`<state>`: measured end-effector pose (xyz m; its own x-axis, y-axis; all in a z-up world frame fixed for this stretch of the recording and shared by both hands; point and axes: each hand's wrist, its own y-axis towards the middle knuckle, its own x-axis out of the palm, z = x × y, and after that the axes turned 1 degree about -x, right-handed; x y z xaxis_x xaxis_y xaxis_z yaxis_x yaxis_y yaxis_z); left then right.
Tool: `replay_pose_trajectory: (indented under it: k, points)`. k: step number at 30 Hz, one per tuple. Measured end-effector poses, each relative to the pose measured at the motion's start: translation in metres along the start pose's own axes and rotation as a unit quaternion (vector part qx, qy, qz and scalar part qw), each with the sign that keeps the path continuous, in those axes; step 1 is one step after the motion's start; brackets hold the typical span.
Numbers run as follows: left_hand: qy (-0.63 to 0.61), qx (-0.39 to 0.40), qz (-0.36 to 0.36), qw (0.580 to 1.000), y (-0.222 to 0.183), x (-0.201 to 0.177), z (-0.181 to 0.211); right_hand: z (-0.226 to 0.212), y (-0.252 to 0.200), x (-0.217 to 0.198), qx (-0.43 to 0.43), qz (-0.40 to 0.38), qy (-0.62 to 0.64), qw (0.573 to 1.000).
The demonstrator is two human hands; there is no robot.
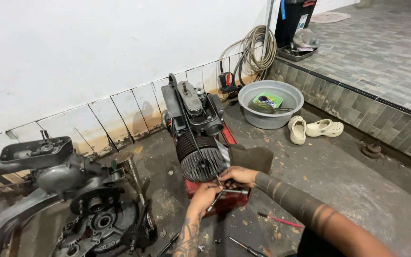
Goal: The person sits on the floor of a repair workshop and uses wrenches to loosen and remove bolts from a small engine cylinder assembly mounted on a red stand. They then lift the finned flywheel off, hold it in their lap, and brush its surface with a wire brush.
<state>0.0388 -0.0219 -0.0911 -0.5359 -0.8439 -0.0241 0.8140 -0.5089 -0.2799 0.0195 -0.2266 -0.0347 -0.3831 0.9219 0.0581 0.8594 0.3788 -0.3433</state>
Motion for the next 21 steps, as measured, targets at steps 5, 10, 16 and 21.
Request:
replay_pose_trajectory:
  k: [5,10,16,21]
  points:
    - [-0.031,0.019,0.000,0.999,0.015,-0.006,-0.020,-0.005,0.003,0.000,0.006,0.030,-0.093,0.995]
    - [-0.007,0.022,-0.017,1.000,0.008,-0.003,0.010,-0.007,0.005,-0.006,-0.027,0.045,-0.183,0.982]
    - [0.137,-0.015,-0.002,0.990,0.024,0.008,0.014,-0.004,0.009,-0.015,-0.051,0.030,-0.168,0.984]
    - [0.439,-0.087,0.051,0.893,0.016,0.014,0.034,0.020,0.030,-0.023,-0.040,0.046,-0.183,0.981]
